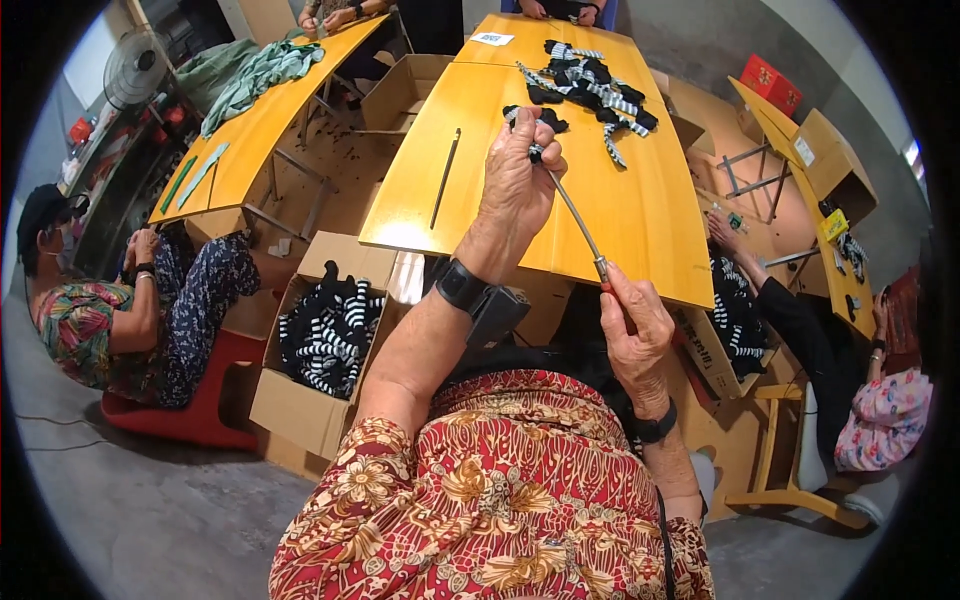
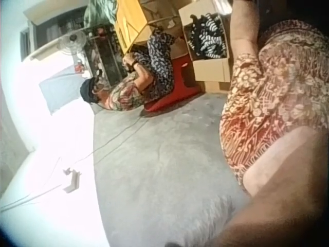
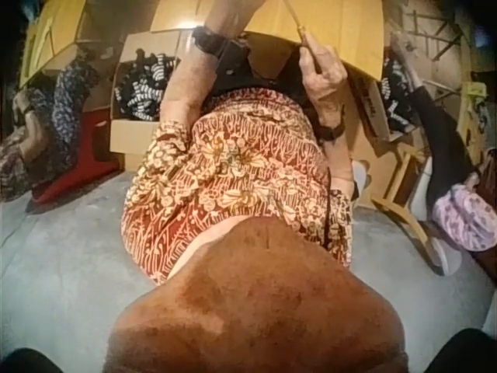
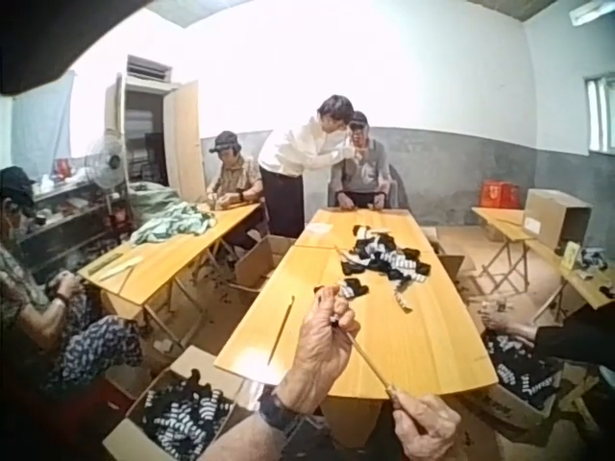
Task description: Wrapping and securing striped fabric onto small circular components using a screwdriver.
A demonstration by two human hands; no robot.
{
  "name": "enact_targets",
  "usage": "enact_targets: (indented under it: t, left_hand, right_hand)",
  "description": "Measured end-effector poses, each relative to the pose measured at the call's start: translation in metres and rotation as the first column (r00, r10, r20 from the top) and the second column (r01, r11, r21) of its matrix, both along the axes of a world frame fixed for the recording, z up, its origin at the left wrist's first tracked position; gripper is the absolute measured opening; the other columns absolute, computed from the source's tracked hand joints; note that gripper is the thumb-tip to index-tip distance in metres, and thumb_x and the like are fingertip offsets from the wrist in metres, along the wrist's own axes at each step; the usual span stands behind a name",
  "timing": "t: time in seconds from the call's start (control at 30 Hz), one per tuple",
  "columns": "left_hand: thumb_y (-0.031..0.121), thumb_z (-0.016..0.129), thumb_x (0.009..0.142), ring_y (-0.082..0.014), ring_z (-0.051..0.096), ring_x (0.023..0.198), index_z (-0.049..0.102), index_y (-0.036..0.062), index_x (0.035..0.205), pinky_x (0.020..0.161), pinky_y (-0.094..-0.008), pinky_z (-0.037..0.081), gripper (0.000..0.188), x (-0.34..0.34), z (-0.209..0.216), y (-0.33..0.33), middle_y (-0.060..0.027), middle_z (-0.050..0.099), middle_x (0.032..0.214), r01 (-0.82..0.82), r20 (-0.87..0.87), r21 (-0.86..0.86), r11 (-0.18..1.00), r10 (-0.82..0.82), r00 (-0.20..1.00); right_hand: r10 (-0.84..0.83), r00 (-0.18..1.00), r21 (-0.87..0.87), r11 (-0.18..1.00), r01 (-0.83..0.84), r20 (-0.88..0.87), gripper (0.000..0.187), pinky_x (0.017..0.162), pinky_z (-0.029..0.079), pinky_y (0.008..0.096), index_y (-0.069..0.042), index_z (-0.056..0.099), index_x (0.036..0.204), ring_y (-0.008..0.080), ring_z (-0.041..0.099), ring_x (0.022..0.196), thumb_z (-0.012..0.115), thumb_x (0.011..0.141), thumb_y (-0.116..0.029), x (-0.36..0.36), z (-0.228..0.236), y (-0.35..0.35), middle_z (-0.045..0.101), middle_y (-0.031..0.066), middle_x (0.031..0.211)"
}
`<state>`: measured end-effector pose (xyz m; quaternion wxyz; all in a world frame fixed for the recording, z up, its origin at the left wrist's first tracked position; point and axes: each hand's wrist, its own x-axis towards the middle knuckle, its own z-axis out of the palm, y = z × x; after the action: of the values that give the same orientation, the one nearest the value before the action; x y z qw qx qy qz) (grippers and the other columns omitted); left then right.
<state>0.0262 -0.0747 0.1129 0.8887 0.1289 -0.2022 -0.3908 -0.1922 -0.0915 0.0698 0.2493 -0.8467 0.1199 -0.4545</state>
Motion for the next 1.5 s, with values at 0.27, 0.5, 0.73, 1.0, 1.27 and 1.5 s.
enact_targets:
  t: [0.27, 0.5, 0.73, 1.0, 1.27, 1.5]
  left_hand:
    - [0.031, 0.051, 0.098, -0.0053, 0.038, 0.059, 0.044, 0.0042, 0.109, 0.056, -0.0195, 0.034, 0.03, -0.015, 0.017, 0.009, 0.0034, 0.04, 0.071, -0.018, 0.122, -0.043, 0.999, 0.023, 0.992]
    - [0.029, 0.051, 0.099, -0.0048, 0.038, 0.058, 0.047, 0.0047, 0.106, 0.055, -0.0178, 0.033, 0.026, -0.056, -0.008, 0.006, 0.0046, 0.041, 0.07, -0.034, 0.37, 0.164, 0.986, -0.03, 0.928]
    - [0.053, 0.047, 0.093, -0.0213, 0.056, 0.097, 0.029, 0.0072, 0.138, 0.081, -0.0335, 0.049, 0.067, -0.039, -0.006, 0.03, -0.0103, 0.055, 0.103, 0.087, 0.356, 0.208, 0.974, -0.159, 0.921]
    - [0.046, 0.043, 0.098, -0.0059, 0.046, 0.059, 0.043, 0.0046, 0.124, 0.059, -0.0202, 0.039, 0.049, 0.006, 0.019, 0.019, 0.0009, 0.051, 0.074, 0.097, 0.211, -0.161, 0.982, -0.061, 0.976]
    - [0.043, 0.047, 0.097, -0.0028, 0.029, 0.048, 0.045, 0.0035, 0.117, 0.049, -0.0183, 0.027, 0.044, -0.019, 0.028, 0.001, 0.0059, 0.033, 0.063, 0.008, 0.093, -0.129, 0.992, 0.004, 0.996]
    - [0.04, 0.049, 0.098, -0.003, 0.026, 0.047, 0.047, 0.0023, 0.114, 0.048, -0.0188, 0.026, 0.04, -0.059, 0.016, 0.002, 0.0072, 0.03, 0.059, 0.001, 0.217, 0.05, 0.999, -0.012, 0.976]
  right_hand:
    - [0.037, 0.998, 0.041, 0.998, -0.039, 0.055, 0.038, 0.06, 0.049, 0.0274, -0.004, 0.064, 0.118, 0.0152, 0.059, 0.069, 0.063, 0.081, 0.006, 0.0, 0.006, 0.005, 0.06, 0.0077, 0.081]
    - [-0.007, 0.997, 0.0, 1.0, 0.007, 0.074, 0.033, 0.062, 0.049, 0.0281, 0.0, 0.064, 0.114, 0.0172, 0.058, 0.068, 0.062, 0.082, 0.007, 0.019, 0.017, 0.005, 0.059, 0.0097, 0.079]
    - [-0.008, 0.988, 0.087, 0.996, -0.006, 0.157, 0.033, 0.065, 0.051, 0.0267, 0.0, 0.065, 0.113, 0.0171, 0.061, 0.073, 0.063, 0.081, 0.008, 0.011, 0.013, 0.002, 0.062, 0.0099, 0.084]
    - [0.056, 0.996, 0.026, 0.998, -0.058, 0.065, 0.038, 0.065, 0.052, 0.0261, -0.003, 0.064, 0.119, 0.0154, 0.063, 0.076, 0.063, 0.082, 0.007, 0.003, 0.006, 0.013, 0.063, 0.0094, 0.089]
    - [0.019, 0.994, 0.124, 0.992, -0.032, 0.103, 0.036, 0.061, 0.049, 0.0246, -0.003, 0.064, 0.118, 0.0123, 0.059, 0.071, 0.062, 0.083, 0.006, 0.012, 0.013, 0.02, 0.061, 0.0075, 0.083]
    - [0.006, 0.988, 0.237, 0.971, -0.042, 0.152, 0.03, 0.06, 0.045, 0.0223, -0.001, 0.065, 0.113, 0.0104, 0.054, 0.066, 0.063, 0.084, 0.005, 0.03, 0.02, 0.007, 0.057, 0.0053, 0.079]
